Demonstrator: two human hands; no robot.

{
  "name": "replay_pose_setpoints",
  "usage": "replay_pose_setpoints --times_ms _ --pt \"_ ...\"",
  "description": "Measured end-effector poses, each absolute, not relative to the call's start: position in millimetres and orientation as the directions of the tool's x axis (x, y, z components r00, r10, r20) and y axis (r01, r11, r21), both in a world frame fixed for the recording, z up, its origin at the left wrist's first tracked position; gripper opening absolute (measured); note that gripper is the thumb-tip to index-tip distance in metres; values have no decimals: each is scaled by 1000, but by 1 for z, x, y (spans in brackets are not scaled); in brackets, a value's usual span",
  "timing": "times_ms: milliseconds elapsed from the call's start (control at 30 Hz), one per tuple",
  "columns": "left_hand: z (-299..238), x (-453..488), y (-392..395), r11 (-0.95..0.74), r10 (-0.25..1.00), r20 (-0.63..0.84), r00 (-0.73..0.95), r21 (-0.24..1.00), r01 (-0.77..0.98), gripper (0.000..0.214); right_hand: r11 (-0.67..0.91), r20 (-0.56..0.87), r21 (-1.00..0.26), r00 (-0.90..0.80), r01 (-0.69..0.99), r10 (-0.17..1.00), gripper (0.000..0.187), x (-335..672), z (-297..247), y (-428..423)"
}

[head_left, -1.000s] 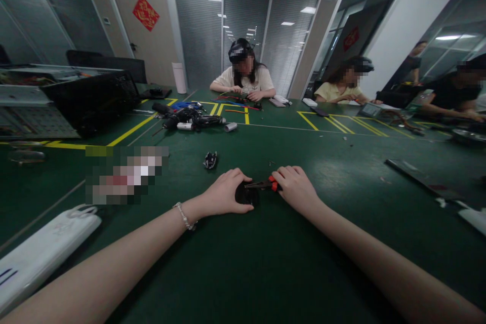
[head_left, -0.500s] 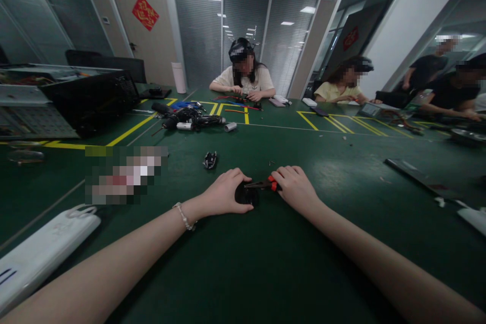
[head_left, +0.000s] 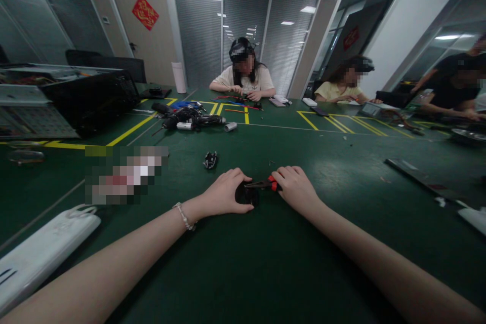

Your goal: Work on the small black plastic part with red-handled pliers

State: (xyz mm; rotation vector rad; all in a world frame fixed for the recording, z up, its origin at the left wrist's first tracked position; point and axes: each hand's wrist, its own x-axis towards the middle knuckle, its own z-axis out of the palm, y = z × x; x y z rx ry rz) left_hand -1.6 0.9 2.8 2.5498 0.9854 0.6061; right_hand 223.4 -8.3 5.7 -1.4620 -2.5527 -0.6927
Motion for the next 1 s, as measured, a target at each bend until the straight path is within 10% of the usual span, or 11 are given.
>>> replay_pose_setpoints --times_ms 1000 --pt "7 -3 0 -699 685 236 689 476 533 48 434 335 326 -532 840 777 30 225 5 -9"
